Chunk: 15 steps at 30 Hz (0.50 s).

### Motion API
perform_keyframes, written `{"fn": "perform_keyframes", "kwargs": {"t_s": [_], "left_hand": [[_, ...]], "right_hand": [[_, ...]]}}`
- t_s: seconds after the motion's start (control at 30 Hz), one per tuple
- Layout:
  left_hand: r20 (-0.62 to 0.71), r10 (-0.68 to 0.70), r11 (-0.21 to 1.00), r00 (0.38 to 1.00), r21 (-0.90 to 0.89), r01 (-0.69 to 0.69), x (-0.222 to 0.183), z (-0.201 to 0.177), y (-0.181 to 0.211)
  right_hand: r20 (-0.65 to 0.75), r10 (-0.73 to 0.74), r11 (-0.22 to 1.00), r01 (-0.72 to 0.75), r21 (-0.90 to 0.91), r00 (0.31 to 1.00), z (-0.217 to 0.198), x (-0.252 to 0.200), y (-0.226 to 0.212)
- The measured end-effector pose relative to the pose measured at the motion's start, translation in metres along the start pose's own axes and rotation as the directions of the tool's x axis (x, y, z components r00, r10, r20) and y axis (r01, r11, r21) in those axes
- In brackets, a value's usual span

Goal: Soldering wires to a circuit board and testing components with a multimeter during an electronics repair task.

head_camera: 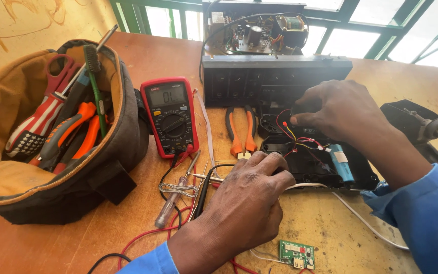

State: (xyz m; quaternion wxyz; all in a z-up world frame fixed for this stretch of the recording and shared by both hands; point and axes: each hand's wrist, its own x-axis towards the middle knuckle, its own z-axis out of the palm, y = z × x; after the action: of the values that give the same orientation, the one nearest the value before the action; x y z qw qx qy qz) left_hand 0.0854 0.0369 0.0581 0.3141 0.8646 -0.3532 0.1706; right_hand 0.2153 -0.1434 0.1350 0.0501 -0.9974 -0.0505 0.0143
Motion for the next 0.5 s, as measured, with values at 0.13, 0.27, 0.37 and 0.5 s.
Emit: {"fn": "perform_keyframes", "kwargs": {"t_s": [0.13,0.27,0.37,0.5], "left_hand": [[0.000,0.007,1.000,1.000,0.003,-0.007,0.000,0.000,-0.001],[-0.015,0.038,0.998,0.999,-0.040,-0.039,0.003,-0.004,-0.001],[-0.012,0.042,0.996,0.999,-0.074,-0.042,0.001,-0.007,-0.003],[0.004,0.040,0.997,0.999,-0.067,-0.039,0.001,-0.007,-0.003]], "right_hand": [[-0.034,-0.012,1.000,0.012,-0.001,0.999,0.000,-0.004,-0.001],[-0.083,-0.082,0.992,0.073,-0.103,0.993,0.010,0.004,0.013],[-0.037,-0.123,0.992,0.124,0.013,0.992,-0.001,-0.007,0.011],[-0.023,-0.076,0.994,0.078,0.080,0.997,-0.003,-0.012,0.009]]}}
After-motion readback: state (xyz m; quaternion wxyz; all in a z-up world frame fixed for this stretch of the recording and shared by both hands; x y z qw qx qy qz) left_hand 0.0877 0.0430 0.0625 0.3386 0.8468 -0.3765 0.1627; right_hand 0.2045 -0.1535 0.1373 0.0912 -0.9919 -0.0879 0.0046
